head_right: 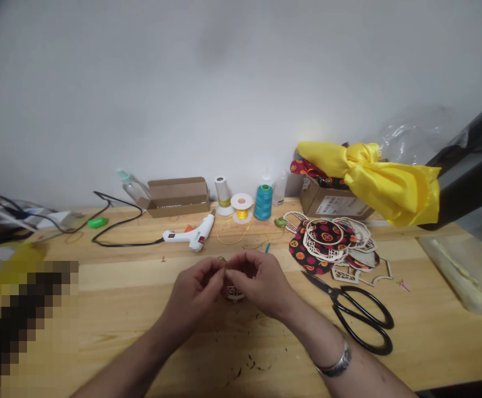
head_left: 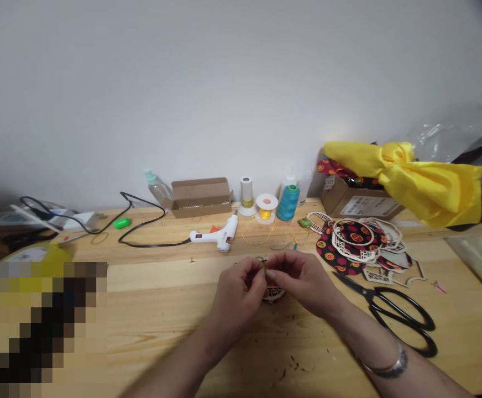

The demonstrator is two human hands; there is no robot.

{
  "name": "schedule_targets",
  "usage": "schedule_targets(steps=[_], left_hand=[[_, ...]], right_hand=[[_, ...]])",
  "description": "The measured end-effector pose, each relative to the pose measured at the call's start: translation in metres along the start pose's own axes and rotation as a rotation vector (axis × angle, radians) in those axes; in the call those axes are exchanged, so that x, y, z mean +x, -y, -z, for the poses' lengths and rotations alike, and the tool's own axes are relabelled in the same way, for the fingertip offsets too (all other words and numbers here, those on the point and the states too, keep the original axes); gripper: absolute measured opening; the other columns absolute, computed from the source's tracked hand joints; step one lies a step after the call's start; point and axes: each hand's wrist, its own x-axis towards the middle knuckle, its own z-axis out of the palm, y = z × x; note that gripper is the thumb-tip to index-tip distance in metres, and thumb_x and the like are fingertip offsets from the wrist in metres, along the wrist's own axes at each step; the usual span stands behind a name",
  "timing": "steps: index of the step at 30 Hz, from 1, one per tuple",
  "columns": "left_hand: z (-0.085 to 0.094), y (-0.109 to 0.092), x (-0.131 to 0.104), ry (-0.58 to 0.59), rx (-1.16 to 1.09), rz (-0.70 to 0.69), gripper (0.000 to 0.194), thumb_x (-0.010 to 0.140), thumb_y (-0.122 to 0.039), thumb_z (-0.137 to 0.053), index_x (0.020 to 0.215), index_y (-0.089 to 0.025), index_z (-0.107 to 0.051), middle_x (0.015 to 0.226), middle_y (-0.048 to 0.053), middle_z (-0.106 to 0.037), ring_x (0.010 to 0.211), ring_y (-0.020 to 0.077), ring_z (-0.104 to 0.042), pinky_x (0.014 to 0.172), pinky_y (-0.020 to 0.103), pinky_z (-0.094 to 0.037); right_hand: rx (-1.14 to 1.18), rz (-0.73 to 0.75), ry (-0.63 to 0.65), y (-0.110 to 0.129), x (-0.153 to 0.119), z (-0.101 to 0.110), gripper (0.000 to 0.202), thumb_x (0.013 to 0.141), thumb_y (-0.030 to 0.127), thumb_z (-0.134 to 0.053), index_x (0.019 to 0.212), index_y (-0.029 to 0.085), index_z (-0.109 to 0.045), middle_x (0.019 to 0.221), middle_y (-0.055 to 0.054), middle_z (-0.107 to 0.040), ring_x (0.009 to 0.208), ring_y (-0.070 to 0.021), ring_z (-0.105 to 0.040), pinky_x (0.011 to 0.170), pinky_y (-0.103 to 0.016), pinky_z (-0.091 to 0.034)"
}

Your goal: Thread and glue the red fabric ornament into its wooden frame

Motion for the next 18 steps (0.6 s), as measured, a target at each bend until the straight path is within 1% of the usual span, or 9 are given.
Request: schedule_targets(steps=[4,14,18], left_hand=[[0.0004,0.0007,0.0001,-0.005,-0.003,0.000,0.018,0.080,-0.028,-0.043,0.072,-0.017,-0.055,0.061,-0.001,-0.055,0.057,0.0124,-0.051,0.051,0.021,-0.037],[0.0010,0.0004,0.0006,-0.010,-0.020,0.017,0.018,0.080,-0.027,-0.044,0.071,-0.017,-0.056,0.059,-0.001,-0.054,0.054,0.0115,-0.048,0.050,0.021,-0.037],[0.0004,0.0007,0.0013,-0.001,-0.095,0.052,0.017,0.079,-0.028,-0.046,0.072,-0.016,-0.057,0.060,-0.001,-0.055,0.055,0.0116,-0.050,0.051,0.021,-0.040]], right_hand=[[0.004,0.000,0.000,-0.0022,0.0001,-0.0011,0.014,0.062,0.020,-0.064,0.075,0.014,-0.061,0.070,-0.002,-0.064,0.063,-0.0124,-0.059,0.061,-0.026,-0.048],[-0.022,0.009,-0.005,-0.0050,0.0006,-0.0003,0.011,0.065,0.016,-0.061,0.076,0.014,-0.063,0.069,-0.002,-0.065,0.062,-0.0121,-0.059,0.060,-0.026,-0.048],[-0.031,0.014,-0.006,-0.0052,0.0006,-0.0002,0.012,0.065,0.016,-0.061,0.076,0.015,-0.064,0.070,-0.002,-0.066,0.063,-0.0126,-0.059,0.061,-0.026,-0.048]])
